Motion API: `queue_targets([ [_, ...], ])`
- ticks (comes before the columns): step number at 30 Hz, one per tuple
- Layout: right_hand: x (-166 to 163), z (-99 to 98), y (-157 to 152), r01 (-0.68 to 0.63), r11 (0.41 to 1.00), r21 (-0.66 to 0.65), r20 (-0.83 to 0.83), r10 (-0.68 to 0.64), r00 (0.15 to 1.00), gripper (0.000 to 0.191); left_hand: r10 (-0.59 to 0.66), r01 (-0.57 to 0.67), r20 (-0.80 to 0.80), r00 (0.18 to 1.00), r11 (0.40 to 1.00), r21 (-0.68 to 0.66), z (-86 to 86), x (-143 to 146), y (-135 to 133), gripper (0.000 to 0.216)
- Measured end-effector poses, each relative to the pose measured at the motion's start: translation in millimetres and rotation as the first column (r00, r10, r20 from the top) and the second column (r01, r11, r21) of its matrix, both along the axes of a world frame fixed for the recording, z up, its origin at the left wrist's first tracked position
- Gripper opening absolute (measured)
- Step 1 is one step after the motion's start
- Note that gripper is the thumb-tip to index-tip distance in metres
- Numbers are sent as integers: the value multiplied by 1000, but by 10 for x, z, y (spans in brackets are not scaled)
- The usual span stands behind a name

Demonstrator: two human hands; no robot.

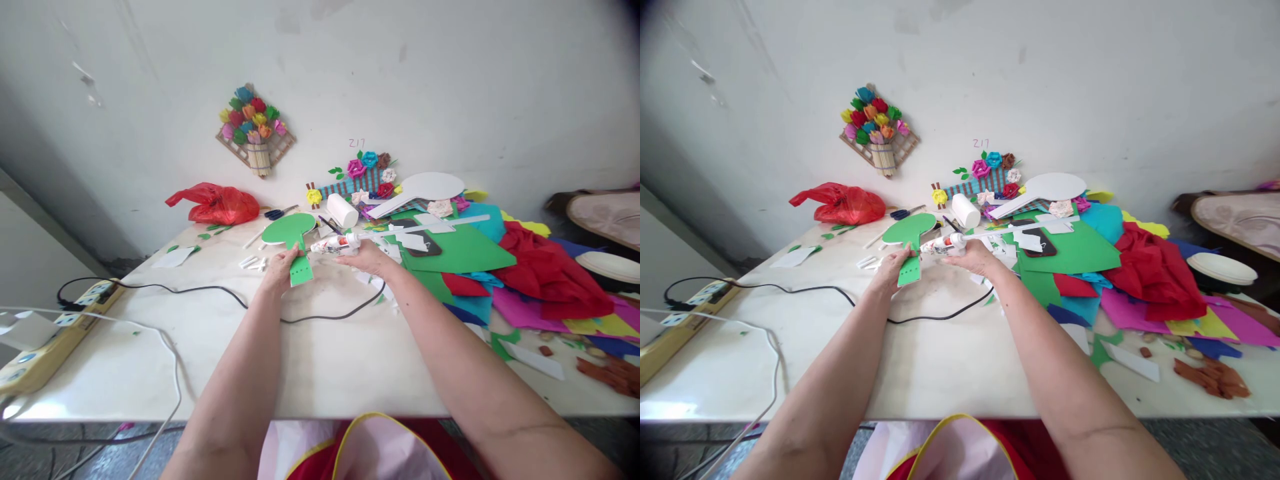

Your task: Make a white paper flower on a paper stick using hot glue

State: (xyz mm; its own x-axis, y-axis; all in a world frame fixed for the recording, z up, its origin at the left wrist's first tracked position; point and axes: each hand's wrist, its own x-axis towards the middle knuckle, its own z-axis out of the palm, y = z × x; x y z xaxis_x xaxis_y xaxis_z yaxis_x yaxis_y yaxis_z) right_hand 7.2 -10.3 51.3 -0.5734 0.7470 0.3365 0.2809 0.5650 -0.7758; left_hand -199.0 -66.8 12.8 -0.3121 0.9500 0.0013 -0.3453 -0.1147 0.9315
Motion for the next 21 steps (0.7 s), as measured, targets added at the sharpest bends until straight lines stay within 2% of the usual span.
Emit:
queue_targets([
  [7,-5,-8,-5,-39,999,-22,-13,38,999,38,45,-45,18,999,999,-7,25,-1,-6,35],
  [21,-33,-48,10,-44,999,26,2,43,999,38,39,-39,17,999,999,2,28,-9,-9,35],
])
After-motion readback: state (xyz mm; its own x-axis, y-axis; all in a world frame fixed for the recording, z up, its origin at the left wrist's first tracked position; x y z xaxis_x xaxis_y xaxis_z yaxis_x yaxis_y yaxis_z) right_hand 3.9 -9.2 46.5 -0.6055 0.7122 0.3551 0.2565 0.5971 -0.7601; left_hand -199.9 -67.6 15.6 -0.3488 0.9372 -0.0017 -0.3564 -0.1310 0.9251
